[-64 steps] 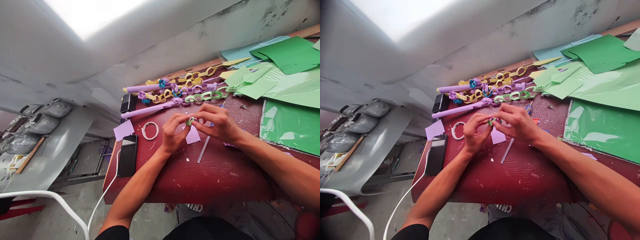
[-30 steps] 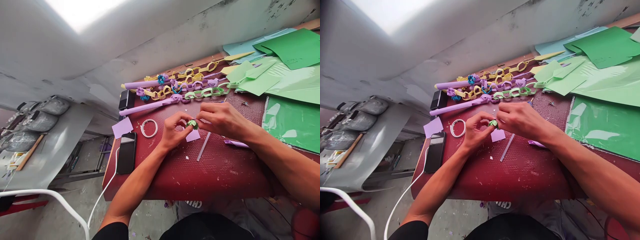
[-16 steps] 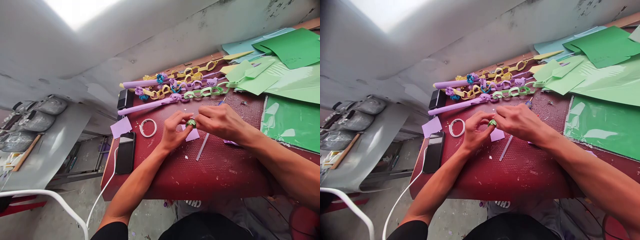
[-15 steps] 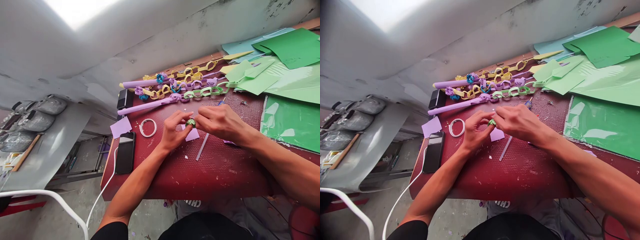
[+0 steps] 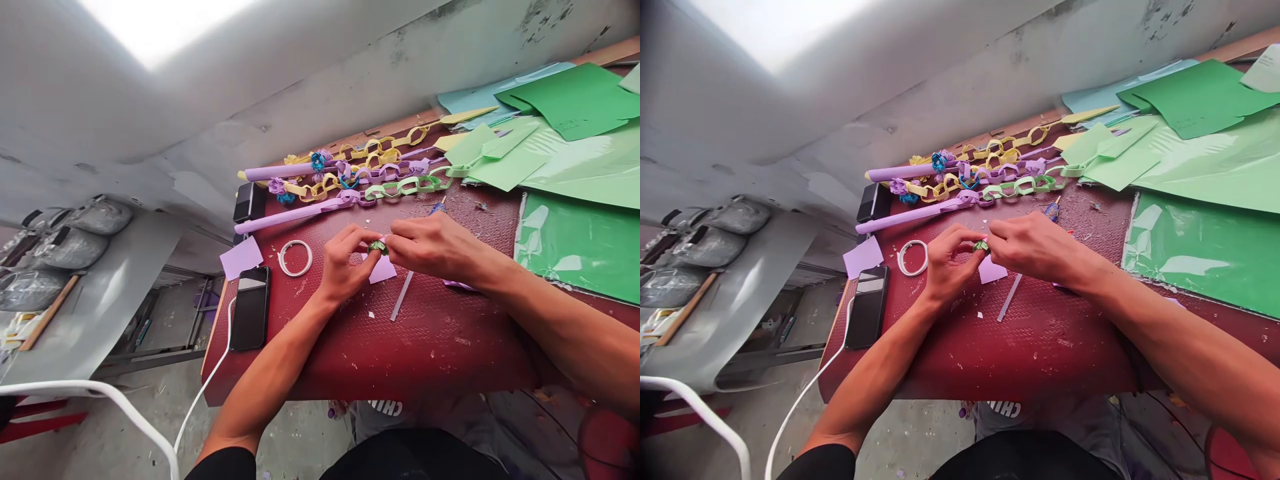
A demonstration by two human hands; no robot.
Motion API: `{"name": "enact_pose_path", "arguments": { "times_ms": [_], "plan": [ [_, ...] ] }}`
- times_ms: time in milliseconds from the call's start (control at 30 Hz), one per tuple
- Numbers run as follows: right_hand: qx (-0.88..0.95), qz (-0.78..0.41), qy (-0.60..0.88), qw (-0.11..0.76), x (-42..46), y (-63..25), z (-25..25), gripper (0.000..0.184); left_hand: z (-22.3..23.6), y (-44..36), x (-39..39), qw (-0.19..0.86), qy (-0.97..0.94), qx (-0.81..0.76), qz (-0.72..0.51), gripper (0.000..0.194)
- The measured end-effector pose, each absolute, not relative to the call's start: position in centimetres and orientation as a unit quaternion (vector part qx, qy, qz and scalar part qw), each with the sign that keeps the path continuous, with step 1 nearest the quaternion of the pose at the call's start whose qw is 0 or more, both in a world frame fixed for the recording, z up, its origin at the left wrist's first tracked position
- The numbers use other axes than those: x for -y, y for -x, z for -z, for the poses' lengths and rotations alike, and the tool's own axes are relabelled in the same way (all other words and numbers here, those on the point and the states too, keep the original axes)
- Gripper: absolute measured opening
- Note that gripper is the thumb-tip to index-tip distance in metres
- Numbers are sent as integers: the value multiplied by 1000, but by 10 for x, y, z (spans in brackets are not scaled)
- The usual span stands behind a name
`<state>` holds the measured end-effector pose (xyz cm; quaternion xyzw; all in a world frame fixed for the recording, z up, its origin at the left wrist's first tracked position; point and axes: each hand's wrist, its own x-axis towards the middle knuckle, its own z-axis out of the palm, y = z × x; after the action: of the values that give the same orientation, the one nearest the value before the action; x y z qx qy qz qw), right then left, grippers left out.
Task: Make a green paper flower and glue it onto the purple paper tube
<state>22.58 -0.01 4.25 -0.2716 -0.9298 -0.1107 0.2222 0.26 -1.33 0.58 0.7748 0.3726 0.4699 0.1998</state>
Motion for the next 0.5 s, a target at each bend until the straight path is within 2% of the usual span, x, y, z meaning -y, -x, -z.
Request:
{"name": "enact_pose_path", "arguments": {
  "times_ms": [400,500],
  "plan": [
    [924,73,250,280,-1,-220,-37,27,-5,-3,14,195,-749,-400,-491,10],
    [907,63,251,333,-2,-222,-37,25,-4,-2,13,215,-734,-408,-499,12]
  ]
}}
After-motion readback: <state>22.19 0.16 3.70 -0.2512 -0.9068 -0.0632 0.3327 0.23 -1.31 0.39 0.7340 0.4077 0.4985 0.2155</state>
